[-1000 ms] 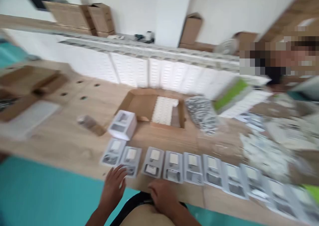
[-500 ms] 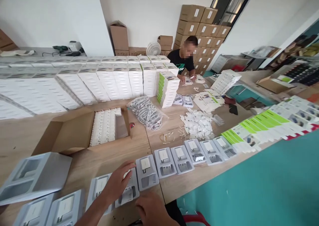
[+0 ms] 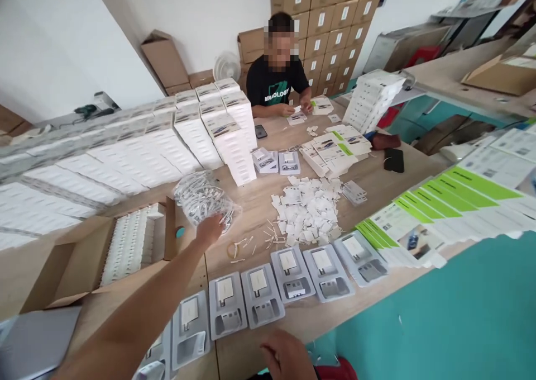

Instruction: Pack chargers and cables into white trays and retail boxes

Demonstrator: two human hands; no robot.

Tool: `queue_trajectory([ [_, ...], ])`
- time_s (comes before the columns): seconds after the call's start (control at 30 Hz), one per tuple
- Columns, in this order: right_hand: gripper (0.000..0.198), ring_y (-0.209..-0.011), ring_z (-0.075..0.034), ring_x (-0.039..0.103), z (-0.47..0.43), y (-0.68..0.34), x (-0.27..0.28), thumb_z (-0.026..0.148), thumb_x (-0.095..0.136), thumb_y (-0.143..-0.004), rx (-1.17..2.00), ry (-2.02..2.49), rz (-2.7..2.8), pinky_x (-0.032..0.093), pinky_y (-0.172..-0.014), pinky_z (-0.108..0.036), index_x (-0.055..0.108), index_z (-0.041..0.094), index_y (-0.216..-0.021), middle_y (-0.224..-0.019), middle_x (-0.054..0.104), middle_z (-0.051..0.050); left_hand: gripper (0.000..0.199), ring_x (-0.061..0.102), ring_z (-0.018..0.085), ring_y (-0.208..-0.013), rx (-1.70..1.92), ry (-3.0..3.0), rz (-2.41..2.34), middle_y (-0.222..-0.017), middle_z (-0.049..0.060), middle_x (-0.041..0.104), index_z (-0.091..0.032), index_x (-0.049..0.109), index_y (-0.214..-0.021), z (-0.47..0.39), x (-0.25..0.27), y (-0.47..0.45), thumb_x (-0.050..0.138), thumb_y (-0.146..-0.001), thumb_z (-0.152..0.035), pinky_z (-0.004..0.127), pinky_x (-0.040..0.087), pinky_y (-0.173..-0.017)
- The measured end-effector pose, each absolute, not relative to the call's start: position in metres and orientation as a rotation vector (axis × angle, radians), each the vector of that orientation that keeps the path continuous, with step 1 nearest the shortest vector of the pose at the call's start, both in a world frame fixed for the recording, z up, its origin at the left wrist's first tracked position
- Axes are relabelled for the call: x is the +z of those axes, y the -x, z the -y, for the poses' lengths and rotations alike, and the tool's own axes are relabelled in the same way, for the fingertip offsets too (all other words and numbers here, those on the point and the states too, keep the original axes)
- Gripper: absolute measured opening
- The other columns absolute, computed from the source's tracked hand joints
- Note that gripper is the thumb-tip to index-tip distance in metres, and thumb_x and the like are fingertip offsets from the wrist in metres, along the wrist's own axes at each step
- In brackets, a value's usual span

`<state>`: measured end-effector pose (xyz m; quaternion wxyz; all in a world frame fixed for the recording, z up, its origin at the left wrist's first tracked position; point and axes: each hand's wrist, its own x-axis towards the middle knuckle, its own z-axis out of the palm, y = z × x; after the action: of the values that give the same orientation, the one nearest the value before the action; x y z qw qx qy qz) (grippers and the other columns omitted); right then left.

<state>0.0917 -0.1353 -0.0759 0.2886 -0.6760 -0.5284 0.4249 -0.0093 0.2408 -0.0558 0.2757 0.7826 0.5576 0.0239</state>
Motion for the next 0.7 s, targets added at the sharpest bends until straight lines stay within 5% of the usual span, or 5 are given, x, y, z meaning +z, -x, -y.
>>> queue_trajectory([
  [0.27,0.021,-0.075,-0.018,0.064,0.108,-0.104,-0.071,0.028,0.052,-0.085,1.232,1.616,1.113,0.044,-0.067,-0.025,0.072,0.022,-0.086,-0.079,0.071,-0.003,0.022,0.066,0.020,-0.080,0.386,-1.641,-1.515,-0.073,0.001,0.065,-0.016,0.056,-0.074,-0.209,-0.009,0.030,0.058,-0.085,-0.035,0.033,0.052,-0.072],
  [0.5,0.030,-0.069,-0.016,0.061,0.066,-0.095,-0.065,0.041,0.054,-0.086,1.408,1.390,0.872,0.041,-0.061,-0.025,0.070,0.017,-0.078,-0.071,0.068,-0.003,0.021,0.068,0.025,-0.102,0.677,-1.100,-1.135,-0.112,0.015,0.070,-0.016,0.058,-0.099,-0.143,0.027,0.053,0.053,-0.088,-0.033,0.042,0.054,-0.090],
  [0.7,0.048,-0.079,-0.017,0.066,0.026,-0.060,-0.025,0.058,0.049,-0.088,1.606,1.007,0.677,0.040,-0.053,-0.020,0.062,0.019,-0.113,-0.099,0.069,-0.009,0.029,0.066,0.026,-0.106,0.697,-0.784,-0.864,-0.113,0.011,0.071,-0.019,0.063,-0.107,-0.069,0.040,0.066,0.065,-0.082,-0.033,0.040,0.053,-0.092],
])
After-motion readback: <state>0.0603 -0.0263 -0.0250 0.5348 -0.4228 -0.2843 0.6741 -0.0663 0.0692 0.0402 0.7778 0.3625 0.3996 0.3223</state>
